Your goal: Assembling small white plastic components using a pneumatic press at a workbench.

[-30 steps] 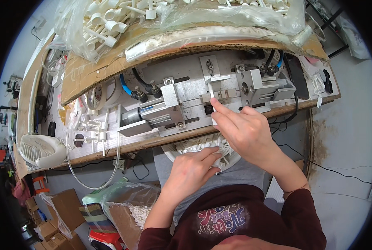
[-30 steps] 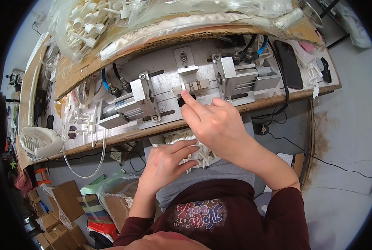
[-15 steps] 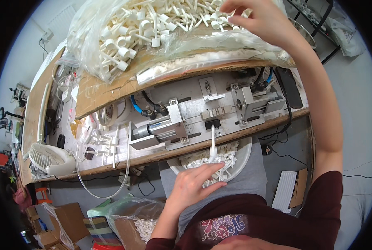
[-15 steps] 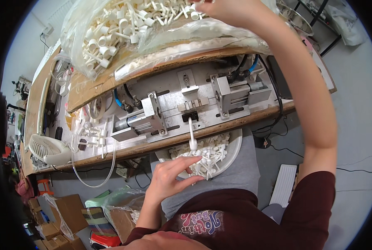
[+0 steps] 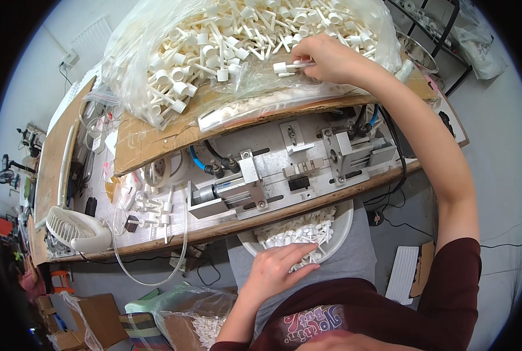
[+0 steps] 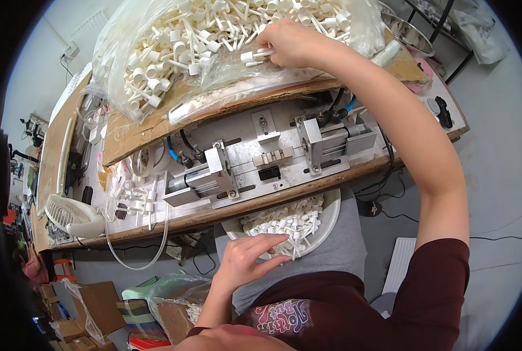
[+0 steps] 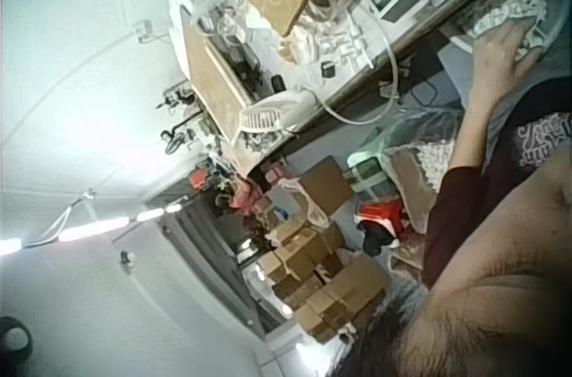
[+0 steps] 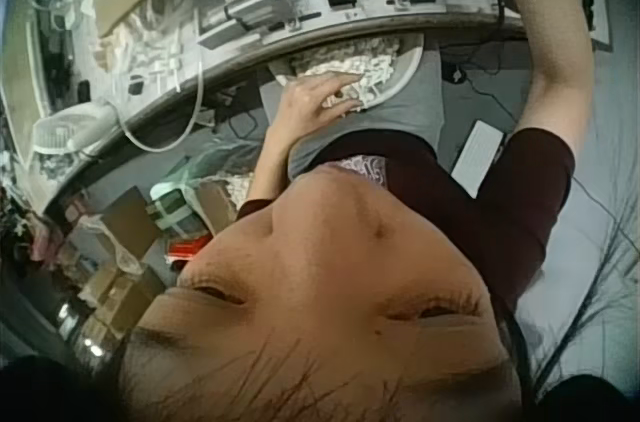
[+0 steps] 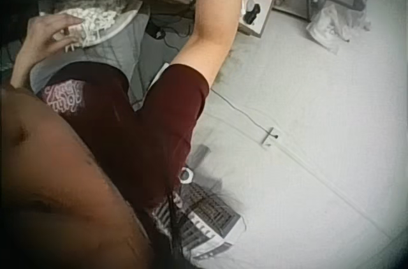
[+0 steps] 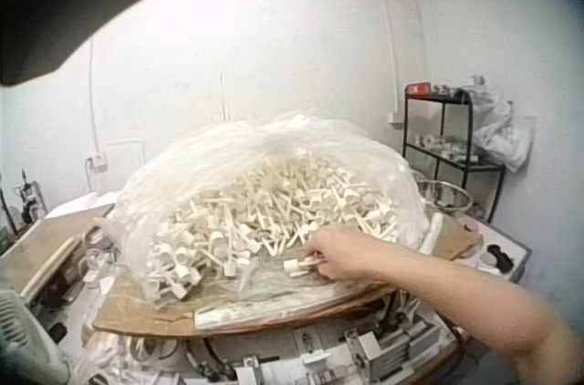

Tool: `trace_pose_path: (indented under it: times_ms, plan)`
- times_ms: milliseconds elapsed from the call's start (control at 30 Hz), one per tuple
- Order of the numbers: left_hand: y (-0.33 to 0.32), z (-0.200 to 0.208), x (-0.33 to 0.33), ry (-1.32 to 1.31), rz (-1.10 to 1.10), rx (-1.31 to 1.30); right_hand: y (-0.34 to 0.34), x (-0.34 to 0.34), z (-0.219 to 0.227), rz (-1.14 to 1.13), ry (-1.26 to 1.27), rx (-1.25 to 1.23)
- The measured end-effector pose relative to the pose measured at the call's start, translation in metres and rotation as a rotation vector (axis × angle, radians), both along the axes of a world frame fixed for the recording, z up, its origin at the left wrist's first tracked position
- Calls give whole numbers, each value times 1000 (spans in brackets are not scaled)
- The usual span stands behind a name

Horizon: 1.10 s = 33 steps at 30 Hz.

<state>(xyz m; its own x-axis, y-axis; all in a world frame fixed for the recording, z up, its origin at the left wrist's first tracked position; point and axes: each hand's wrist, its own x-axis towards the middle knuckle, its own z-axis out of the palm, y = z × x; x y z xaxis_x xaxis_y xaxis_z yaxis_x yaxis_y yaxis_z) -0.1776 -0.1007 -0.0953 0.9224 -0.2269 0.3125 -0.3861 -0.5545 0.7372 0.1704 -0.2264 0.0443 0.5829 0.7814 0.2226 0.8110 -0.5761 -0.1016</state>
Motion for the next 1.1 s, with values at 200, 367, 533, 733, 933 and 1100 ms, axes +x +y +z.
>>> trace_pose_path:
  times_ms: [200,367,533,733,933,1100]
  plan:
    - [1,1,0,-22,-5,-24,-25,4,18,-30,240,475]
    - [8,12,8,-49,143,-170,-32,-46,24,209,443,788]
    - [12,47,29,43,265,-731,-45,-152,-5,194,684,582]
    - [23,51,35,232,28,-761,-59,-192,-36,312,643,375]
    - [19,55,29,204,-15,-826,-81,-187,-46,135,645,491]
    - [6,52,39,-30,211,-423,-87,-193,-58,-129,969,847]
